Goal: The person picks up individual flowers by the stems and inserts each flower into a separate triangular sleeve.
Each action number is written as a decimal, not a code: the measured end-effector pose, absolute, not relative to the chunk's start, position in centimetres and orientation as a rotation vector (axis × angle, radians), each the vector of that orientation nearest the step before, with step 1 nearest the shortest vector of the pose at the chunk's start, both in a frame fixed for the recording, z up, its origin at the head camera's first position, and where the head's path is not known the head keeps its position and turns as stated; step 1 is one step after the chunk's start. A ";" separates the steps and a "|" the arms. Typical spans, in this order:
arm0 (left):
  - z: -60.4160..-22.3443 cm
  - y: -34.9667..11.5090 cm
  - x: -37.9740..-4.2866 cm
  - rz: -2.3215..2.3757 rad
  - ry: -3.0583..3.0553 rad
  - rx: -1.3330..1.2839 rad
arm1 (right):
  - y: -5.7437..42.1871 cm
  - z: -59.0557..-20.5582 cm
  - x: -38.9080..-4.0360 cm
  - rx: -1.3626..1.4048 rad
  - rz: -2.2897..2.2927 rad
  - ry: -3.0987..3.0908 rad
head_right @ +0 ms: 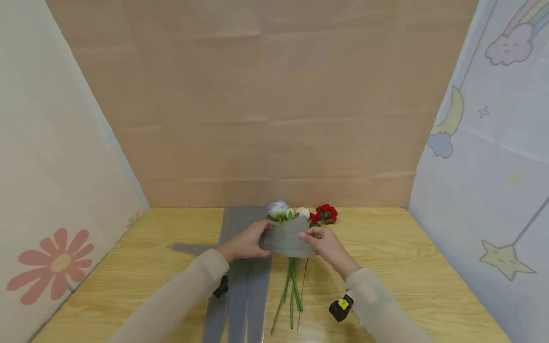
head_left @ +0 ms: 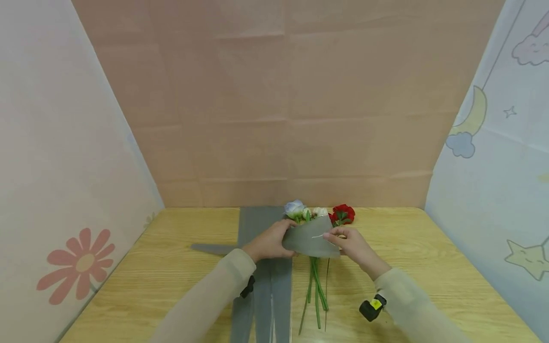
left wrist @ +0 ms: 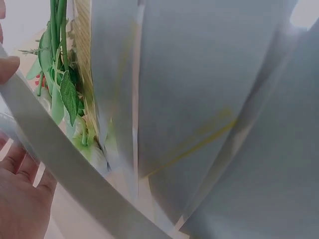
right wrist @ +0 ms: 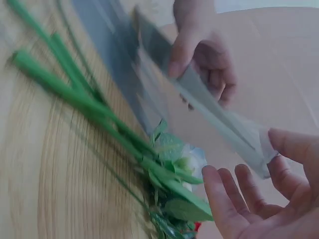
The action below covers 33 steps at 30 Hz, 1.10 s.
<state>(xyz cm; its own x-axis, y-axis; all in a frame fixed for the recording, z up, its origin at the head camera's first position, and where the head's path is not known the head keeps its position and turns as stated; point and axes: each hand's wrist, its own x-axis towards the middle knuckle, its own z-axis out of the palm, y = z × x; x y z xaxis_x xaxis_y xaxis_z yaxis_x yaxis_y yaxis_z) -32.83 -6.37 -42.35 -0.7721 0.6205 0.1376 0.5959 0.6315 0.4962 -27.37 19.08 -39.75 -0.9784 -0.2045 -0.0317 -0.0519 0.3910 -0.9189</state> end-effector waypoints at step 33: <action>-41.8 -6.0 -32.5 0.833 2.777 1.029 | 18.8 -40.1 -27.5 -0.219 -2.158 1.811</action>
<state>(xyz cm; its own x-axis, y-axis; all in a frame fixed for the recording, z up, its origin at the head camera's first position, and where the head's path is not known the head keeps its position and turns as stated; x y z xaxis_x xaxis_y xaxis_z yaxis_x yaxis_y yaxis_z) -32.51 -5.99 -41.79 -0.7745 0.6208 0.1218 0.5854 0.6302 0.5101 -27.48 18.84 -40.11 -0.9389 -0.3338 -0.0836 0.1402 -0.1493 -0.9788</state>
